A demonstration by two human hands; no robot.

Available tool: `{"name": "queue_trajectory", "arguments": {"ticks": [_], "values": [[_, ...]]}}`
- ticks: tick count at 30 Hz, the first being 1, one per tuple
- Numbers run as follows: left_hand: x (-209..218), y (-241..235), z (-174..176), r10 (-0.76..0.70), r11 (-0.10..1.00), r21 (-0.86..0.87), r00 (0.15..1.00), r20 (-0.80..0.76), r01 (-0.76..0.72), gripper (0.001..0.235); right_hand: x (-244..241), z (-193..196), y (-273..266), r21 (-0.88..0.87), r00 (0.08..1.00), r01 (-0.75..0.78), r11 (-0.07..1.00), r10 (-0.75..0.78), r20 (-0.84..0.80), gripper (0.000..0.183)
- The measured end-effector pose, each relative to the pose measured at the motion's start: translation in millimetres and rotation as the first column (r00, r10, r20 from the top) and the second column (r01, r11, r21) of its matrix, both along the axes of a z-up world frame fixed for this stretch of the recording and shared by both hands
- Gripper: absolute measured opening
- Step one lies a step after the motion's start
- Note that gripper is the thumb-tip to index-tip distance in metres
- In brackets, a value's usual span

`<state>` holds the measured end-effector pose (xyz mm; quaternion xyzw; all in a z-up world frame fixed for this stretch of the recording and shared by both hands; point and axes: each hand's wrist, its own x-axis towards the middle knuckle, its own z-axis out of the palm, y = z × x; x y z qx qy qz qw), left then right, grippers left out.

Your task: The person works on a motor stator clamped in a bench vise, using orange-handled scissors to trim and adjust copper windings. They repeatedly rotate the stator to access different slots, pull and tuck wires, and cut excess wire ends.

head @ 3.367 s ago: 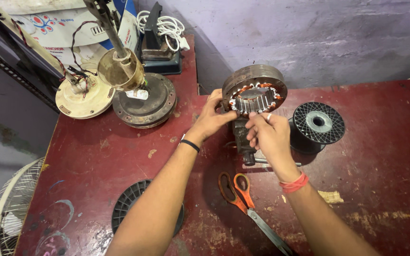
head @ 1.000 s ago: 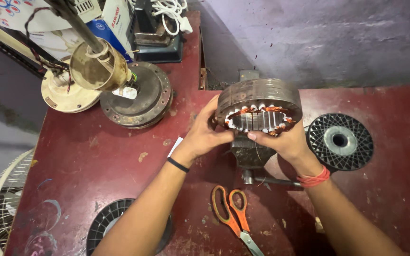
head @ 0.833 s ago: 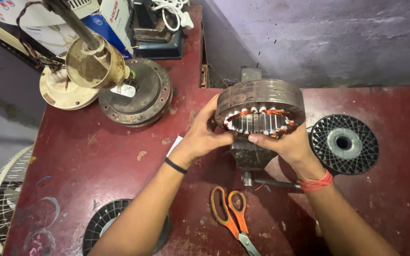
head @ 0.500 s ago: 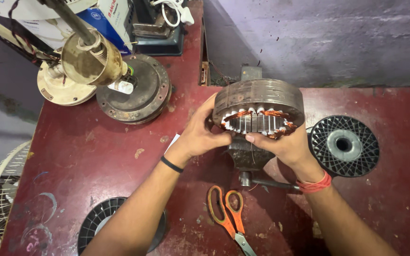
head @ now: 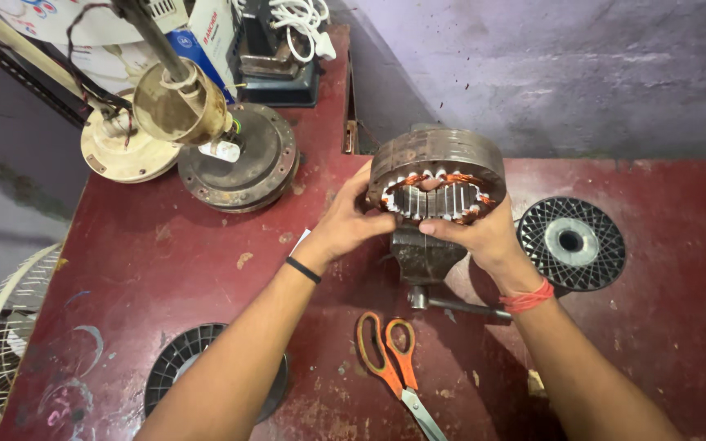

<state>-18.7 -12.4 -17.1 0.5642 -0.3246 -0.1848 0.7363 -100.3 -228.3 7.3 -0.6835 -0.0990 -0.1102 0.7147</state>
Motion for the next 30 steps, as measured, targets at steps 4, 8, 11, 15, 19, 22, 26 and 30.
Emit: {"name": "queue_trajectory", "arguments": {"ticks": [4, 8, 11, 15, 19, 22, 26, 30], "values": [[1, 2, 4, -0.05, 0.998, -0.027, 0.998, -0.043, 0.049, 0.084, 0, 3, 3, -0.024, 0.997, 0.019, 1.0, -0.017, 0.074, 0.052], [-1, -2, 8, 0.006, 0.998, 0.06, 0.999, -0.053, -0.003, 0.076, -2, 7, 2, -0.145, 0.996, 0.06, 0.988, -0.049, 0.078, 0.048], [-4, -4, 11, 0.025, 0.996, 0.082, 0.999, -0.026, -0.023, 0.069, -5, 9, 3, -0.169, 0.997, 0.051, 0.984, -0.041, 0.064, 0.046], [1, 2, 16, -0.015, 0.999, 0.031, 0.997, 0.074, 0.013, 0.061, -5, 13, 4, -0.136, 0.999, 0.009, 0.991, -0.002, 0.052, 0.047], [1, 4, 18, 0.047, 0.994, 0.092, 0.979, 0.198, -0.066, 0.06, -6, 15, 6, -0.102, 1.0, -0.017, 0.995, 0.018, 0.013, 0.048], [2, 5, 16, 0.046, 0.989, 0.13, 0.983, 0.179, -0.07, 0.061, -6, 14, 6, -0.036, 0.997, -0.074, 0.997, 0.074, 0.004, 0.046], [4, 2, 12, 0.069, 0.972, 0.205, 0.97, 0.235, -0.118, 0.059, -8, 12, 4, -0.065, 0.999, -0.032, 0.997, 0.033, 0.025, 0.05], [1, 2, 20, 0.006, 0.975, 0.22, 0.992, 0.13, -0.035, 0.062, -13, 21, 7, -0.15, 0.998, -0.017, 0.989, 0.027, 0.062, 0.051]]}}
